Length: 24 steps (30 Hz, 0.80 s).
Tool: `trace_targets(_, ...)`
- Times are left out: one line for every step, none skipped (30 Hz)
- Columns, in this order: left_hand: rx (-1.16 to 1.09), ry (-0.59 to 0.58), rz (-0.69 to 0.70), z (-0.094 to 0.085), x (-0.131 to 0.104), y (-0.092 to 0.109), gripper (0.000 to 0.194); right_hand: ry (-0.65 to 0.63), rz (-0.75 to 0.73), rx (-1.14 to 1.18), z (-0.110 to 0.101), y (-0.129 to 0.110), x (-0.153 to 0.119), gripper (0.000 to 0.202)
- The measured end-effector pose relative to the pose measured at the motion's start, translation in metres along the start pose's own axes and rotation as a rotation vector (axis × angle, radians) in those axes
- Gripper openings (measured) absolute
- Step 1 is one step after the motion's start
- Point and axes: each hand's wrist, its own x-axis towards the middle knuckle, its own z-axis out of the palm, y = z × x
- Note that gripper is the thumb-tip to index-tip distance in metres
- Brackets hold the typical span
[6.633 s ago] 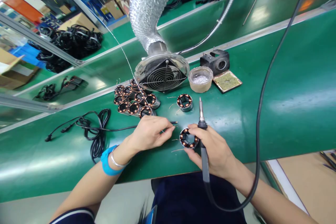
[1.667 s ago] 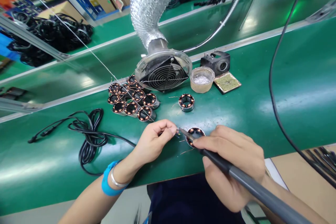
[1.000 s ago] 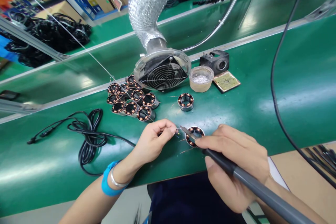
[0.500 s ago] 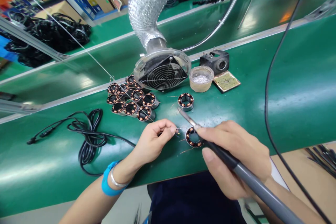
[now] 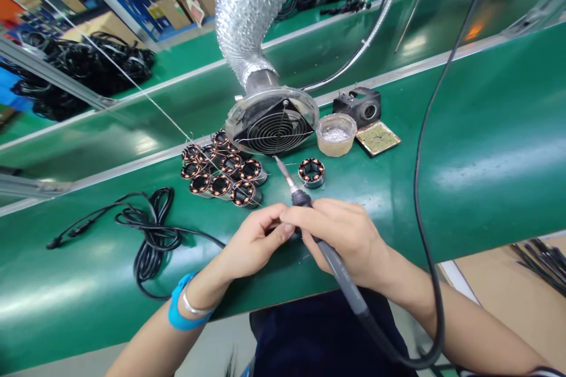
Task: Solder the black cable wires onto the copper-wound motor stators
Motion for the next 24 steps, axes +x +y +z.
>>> trace_targets(0.048, -0.002, 0.006, -0.001, -0.001, 0.002, 0.023, 0.007, 0.003, -0.002, -0.001, -0.001, -0.002, 0.027)
trace_targets(0.084, 0.003, 0.008, -0.002, -0.002, 0.003, 0.022, 0.006, 0.01, 0.005, -0.002, -0.002, -0.003, 0.027)
trace_targets(0.103, 0.012, 0.004, -0.002, -0.002, 0.003, 0.022, -0.002, 0.021, 0.017, -0.003, -0.003, -0.005, 0.028)
trace_targets(0.1, 0.022, -0.008, -0.001, -0.002, 0.004, 0.023, -0.009, 0.031, 0.034, -0.004, -0.004, -0.007, 0.029)
trace_targets(0.079, 0.028, -0.024, -0.001, -0.002, 0.003, 0.024, -0.017, 0.044, 0.05, -0.004, -0.004, -0.009, 0.03)
trace_targets(0.044, 0.03, -0.039, 0.0, -0.002, 0.002, 0.026, -0.018, 0.056, 0.06, -0.004, -0.004, -0.01, 0.03)
trace_targets(-0.001, 0.028, -0.054, 0.001, -0.001, 0.001, 0.028, -0.014, 0.063, 0.065, -0.003, -0.004, -0.011, 0.031)
trace_targets(-0.054, 0.018, -0.07, 0.002, -0.001, 0.0, 0.031, -0.004, 0.067, 0.067, -0.001, -0.004, -0.012, 0.031)
trace_targets(-0.116, 0.002, -0.093, 0.003, 0.0, -0.001, 0.034, 0.009, 0.072, 0.069, 0.001, -0.004, -0.012, 0.03)
trace_targets(-0.184, -0.022, -0.125, 0.004, 0.001, -0.002, 0.039, 0.029, 0.073, 0.076, 0.003, -0.004, -0.013, 0.03)
trace_targets(-0.257, -0.053, -0.167, 0.006, 0.001, -0.003, 0.043, 0.053, 0.079, 0.089, 0.005, -0.004, -0.014, 0.029)
trace_targets(-0.328, -0.084, -0.214, 0.007, 0.002, -0.004, 0.046, 0.082, 0.091, 0.11, 0.007, -0.004, -0.014, 0.028)
trace_targets(-0.393, -0.11, -0.256, 0.008, 0.003, -0.004, 0.049, 0.109, 0.112, 0.137, 0.009, -0.005, -0.015, 0.027)
trace_targets(-0.443, -0.123, -0.283, 0.009, 0.003, -0.005, 0.05, 0.136, 0.136, 0.161, 0.009, -0.005, -0.016, 0.026)
trace_targets(-0.476, -0.121, -0.294, 0.01, 0.004, -0.005, 0.051, 0.157, 0.164, 0.18, 0.009, -0.005, -0.017, 0.025)
trace_targets(-0.489, -0.105, -0.293, 0.01, 0.004, -0.005, 0.05, 0.168, 0.19, 0.187, 0.009, -0.005, -0.018, 0.025)
trace_targets(-0.487, -0.077, -0.287, 0.011, 0.004, -0.005, 0.05, 0.171, 0.214, 0.18, 0.007, -0.004, -0.019, 0.025)
trace_targets(-0.476, -0.046, -0.282, 0.011, 0.005, -0.005, 0.049, 0.165, 0.233, 0.164, 0.006, -0.004, -0.021, 0.026)
trace_targets(-0.461, -0.017, -0.283, 0.011, 0.005, -0.004, 0.047, 0.15, 0.247, 0.147, 0.004, -0.003, -0.022, 0.027)
trace_targets(-0.449, 0.007, -0.292, 0.011, 0.005, -0.004, 0.046, 0.124, 0.257, 0.133, 0.002, -0.002, -0.024, 0.029)
trace_targets(-0.439, 0.024, -0.302, 0.011, 0.005, -0.004, 0.045, 0.092, 0.259, 0.124, 0.001, -0.001, -0.025, 0.031)
trace_targets(-0.432, 0.036, -0.309, 0.011, 0.005, -0.004, 0.044, 0.061, 0.25, 0.119, 0.0, 0.001, -0.026, 0.033)
trace_targets(-0.427, 0.044, -0.312, 0.011, 0.005, -0.004, 0.044, 0.032, 0.232, 0.119, 0.001, 0.002, -0.027, 0.034)
trace_targets(-0.424, 0.05, -0.312, 0.011, 0.004, -0.004, 0.043, 0.011, 0.209, 0.122, 0.002, 0.002, -0.028, 0.033)
